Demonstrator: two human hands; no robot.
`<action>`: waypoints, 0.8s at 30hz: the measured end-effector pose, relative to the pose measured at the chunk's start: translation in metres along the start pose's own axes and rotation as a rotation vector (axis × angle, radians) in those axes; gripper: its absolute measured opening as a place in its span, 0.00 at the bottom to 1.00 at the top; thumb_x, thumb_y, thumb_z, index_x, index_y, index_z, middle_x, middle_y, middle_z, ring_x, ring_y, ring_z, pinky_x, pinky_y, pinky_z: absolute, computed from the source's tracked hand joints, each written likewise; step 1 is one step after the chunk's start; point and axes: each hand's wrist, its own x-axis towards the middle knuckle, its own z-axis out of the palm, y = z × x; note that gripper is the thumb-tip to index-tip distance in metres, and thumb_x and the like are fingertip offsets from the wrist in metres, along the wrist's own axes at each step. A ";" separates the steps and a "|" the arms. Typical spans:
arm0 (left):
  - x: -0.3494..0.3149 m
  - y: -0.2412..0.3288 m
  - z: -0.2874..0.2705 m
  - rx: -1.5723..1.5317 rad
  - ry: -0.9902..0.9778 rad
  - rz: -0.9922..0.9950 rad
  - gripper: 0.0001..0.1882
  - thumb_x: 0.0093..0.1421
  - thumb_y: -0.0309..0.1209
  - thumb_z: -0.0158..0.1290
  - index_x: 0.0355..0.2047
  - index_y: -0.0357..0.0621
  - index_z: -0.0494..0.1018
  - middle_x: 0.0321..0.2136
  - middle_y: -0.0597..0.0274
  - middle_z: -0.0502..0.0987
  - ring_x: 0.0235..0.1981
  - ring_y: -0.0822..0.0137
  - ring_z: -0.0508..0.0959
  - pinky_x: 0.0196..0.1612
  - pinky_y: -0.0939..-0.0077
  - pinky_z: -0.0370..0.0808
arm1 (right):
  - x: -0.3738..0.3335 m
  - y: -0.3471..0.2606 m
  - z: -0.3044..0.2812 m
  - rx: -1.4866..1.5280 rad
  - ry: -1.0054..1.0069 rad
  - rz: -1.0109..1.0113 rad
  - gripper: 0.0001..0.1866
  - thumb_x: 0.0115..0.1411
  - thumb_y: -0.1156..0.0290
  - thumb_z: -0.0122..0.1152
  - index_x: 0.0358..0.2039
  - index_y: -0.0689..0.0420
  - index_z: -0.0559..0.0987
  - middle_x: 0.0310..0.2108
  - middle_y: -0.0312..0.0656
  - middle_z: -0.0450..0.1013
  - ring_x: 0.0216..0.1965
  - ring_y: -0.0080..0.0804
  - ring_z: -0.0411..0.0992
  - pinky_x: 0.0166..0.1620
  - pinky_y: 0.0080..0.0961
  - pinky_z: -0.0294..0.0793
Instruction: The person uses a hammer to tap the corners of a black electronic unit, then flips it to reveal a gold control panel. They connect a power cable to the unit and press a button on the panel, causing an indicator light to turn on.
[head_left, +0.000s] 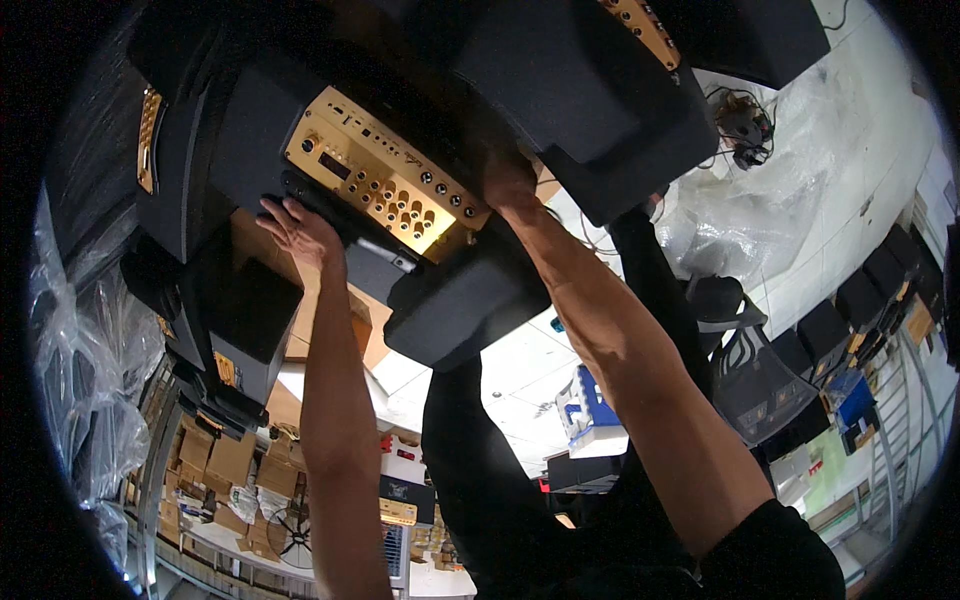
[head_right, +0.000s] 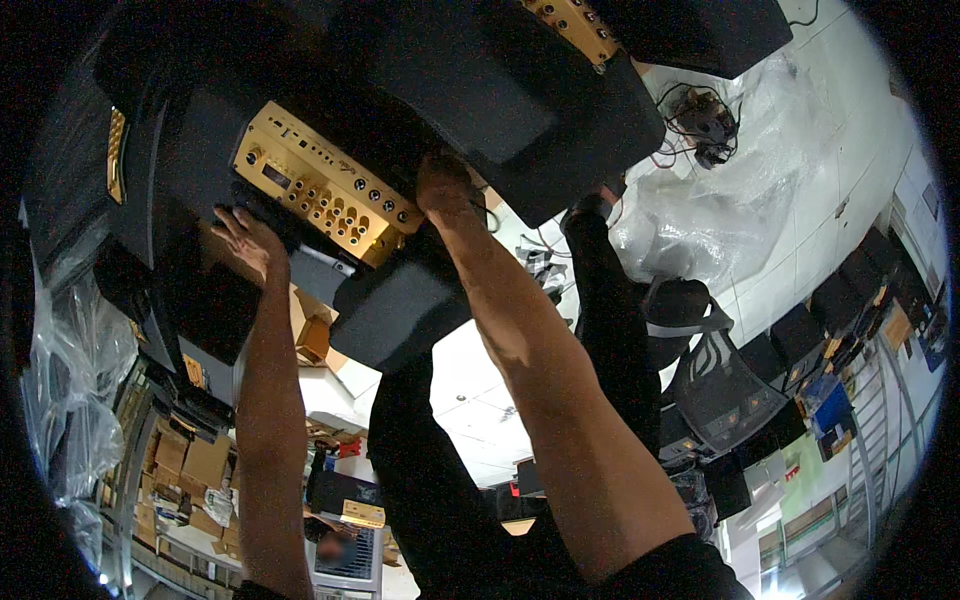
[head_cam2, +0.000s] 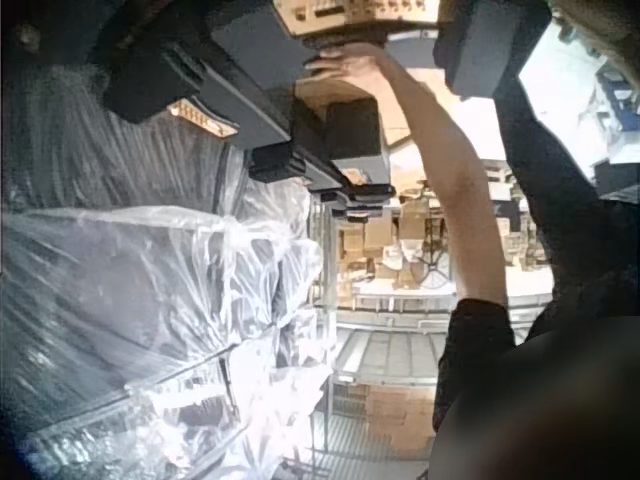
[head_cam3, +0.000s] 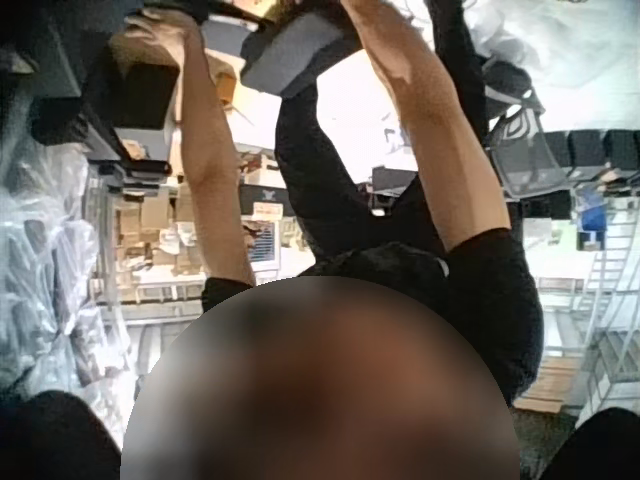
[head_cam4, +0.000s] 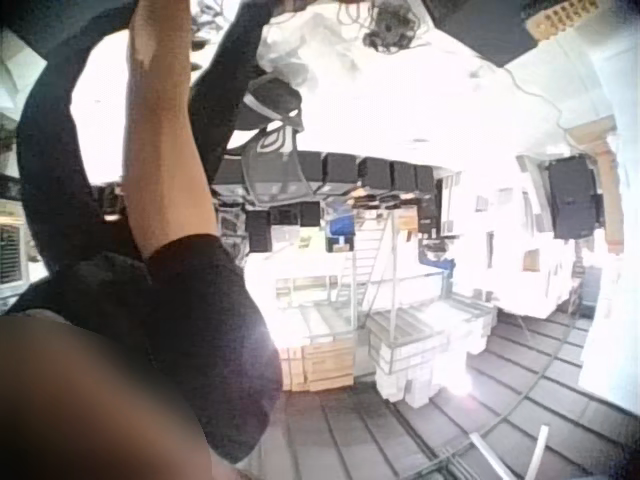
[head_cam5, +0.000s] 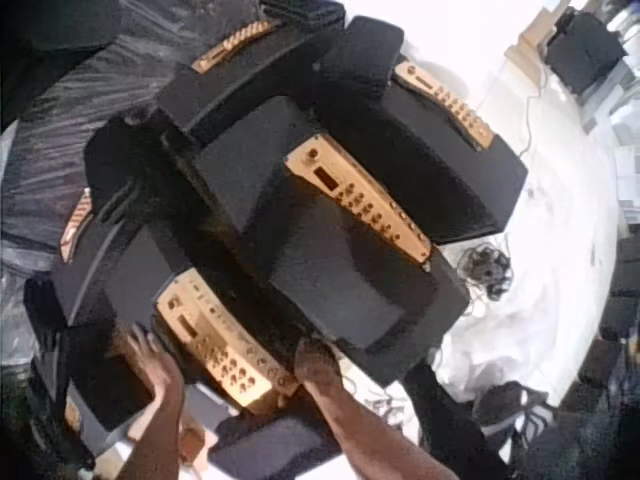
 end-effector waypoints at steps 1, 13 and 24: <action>-0.004 0.003 0.005 0.046 0.017 -0.014 0.34 0.69 0.52 0.27 0.67 0.42 0.49 0.67 0.43 0.46 0.68 0.44 0.49 0.66 0.53 0.49 | 0.006 0.004 -0.003 0.059 0.017 0.028 0.15 0.62 0.66 0.51 0.45 0.61 0.75 0.46 0.50 0.73 0.48 0.43 0.72 0.51 0.39 0.71; -0.005 0.010 0.006 0.078 0.030 -0.064 0.38 0.67 0.58 0.19 0.67 0.48 0.51 0.67 0.44 0.48 0.68 0.48 0.48 0.67 0.51 0.50 | 0.027 0.032 0.005 1.535 0.044 -0.158 0.22 0.63 0.75 0.48 0.59 0.57 0.68 0.56 0.50 0.68 0.54 0.38 0.68 0.56 0.33 0.68; -0.004 -0.005 0.010 0.171 0.016 0.003 0.40 0.65 0.61 0.19 0.67 0.47 0.51 0.67 0.45 0.49 0.68 0.48 0.48 0.68 0.51 0.48 | 0.045 0.114 0.108 4.138 -1.328 1.469 0.11 0.62 0.66 0.50 0.29 0.55 0.80 0.22 0.33 0.75 0.19 0.20 0.68 0.25 0.22 0.69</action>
